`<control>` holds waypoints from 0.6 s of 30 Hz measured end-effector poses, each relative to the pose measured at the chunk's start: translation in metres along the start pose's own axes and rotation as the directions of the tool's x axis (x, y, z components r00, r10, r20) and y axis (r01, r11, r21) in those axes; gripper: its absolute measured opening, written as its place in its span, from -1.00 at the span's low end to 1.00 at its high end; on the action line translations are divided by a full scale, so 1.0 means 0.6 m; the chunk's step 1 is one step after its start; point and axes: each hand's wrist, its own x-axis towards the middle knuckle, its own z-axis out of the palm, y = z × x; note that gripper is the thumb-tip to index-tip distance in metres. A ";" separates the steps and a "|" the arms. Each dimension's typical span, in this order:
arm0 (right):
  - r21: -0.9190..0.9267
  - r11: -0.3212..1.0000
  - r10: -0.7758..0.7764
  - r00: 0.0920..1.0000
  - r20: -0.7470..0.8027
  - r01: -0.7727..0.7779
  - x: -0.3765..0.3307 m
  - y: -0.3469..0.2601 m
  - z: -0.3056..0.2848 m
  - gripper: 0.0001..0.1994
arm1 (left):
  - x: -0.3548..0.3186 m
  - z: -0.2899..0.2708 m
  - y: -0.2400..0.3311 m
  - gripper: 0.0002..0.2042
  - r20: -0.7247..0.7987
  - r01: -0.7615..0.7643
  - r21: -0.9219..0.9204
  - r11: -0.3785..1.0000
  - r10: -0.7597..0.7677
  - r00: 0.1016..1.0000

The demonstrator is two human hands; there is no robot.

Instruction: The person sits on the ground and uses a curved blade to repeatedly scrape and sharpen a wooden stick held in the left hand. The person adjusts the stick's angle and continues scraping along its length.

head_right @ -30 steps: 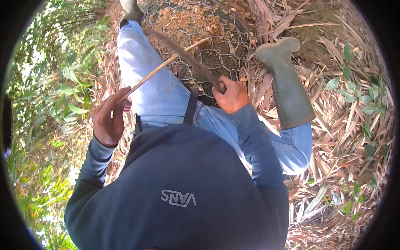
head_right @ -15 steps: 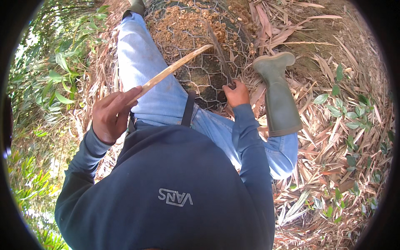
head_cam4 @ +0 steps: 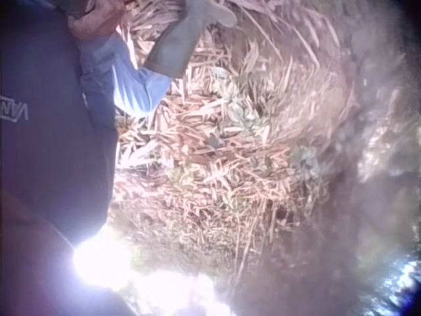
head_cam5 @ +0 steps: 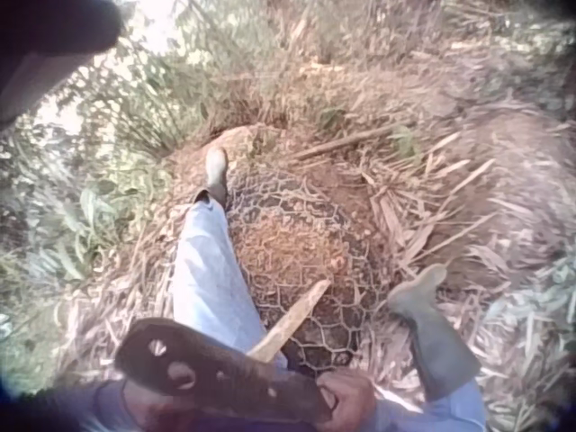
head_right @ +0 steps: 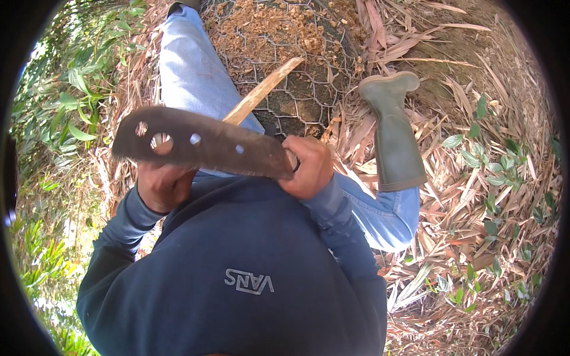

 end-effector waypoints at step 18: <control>-0.163 0.874 0.452 0.889 -0.074 -0.458 0.024 0.145 -0.011 -0.78 | -0.007 0.005 0.006 -0.42 0.038 0.031 0.021 0.999 -0.032 0.999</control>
